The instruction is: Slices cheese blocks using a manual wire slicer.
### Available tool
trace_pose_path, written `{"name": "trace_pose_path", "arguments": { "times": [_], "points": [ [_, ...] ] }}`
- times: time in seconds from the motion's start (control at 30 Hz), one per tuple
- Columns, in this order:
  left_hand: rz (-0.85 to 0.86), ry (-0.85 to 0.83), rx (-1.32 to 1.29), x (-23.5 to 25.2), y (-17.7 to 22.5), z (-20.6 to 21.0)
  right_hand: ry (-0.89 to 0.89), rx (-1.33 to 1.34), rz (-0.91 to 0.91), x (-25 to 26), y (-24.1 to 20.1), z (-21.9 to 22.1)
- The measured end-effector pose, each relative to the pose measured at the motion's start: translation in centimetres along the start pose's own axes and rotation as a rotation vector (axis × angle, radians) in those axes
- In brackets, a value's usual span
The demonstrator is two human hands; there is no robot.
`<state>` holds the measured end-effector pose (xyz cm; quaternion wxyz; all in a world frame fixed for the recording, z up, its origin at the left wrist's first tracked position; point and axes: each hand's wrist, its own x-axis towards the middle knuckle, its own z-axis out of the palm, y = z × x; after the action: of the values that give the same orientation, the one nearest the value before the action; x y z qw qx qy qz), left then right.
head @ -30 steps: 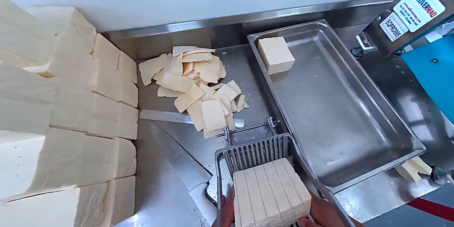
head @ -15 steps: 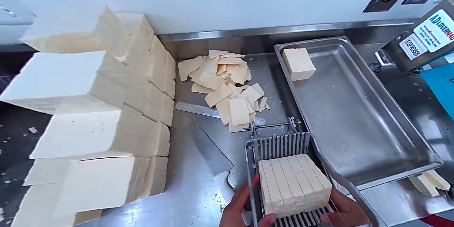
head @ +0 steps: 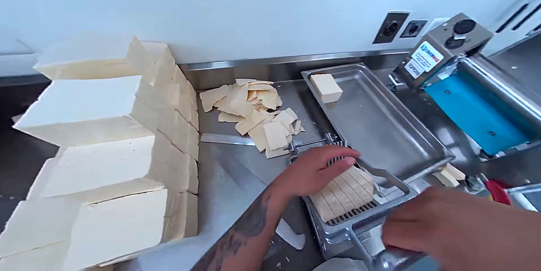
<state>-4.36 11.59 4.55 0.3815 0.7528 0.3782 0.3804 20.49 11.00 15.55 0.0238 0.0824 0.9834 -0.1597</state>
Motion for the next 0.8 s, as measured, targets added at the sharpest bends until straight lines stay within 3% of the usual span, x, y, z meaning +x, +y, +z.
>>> {"name": "trace_pose_path", "arguments": {
  "times": [0.03,0.1,0.2,0.47,0.7,0.8],
  "points": [
    [-0.005,-0.147,0.002,1.3,-0.1,0.4,-0.177,-0.011,-0.003,1.4,-0.7,-0.1],
    [-0.016,-0.348,0.050,2.8,-0.6,1.6,-0.494,0.087,0.161,3.4,-1.7,-0.7],
    [-0.004,-0.409,0.082,3.0,-1.5,2.5,-0.677,0.199,0.295,4.4,-1.9,-0.9],
    [-0.137,-0.371,-0.033,2.6,-1.5,2.7,-0.576,0.111,0.147,2.7,-1.7,3.4],
    [-0.137,-0.375,-0.102,2.6,-1.3,2.7,-0.352,0.011,-0.022,0.6,-0.6,7.4],
    [-0.140,-0.393,-0.131,3.0,-1.7,2.7,-0.336,0.013,-0.023,0.4,-0.5,8.1]
  ]
}}
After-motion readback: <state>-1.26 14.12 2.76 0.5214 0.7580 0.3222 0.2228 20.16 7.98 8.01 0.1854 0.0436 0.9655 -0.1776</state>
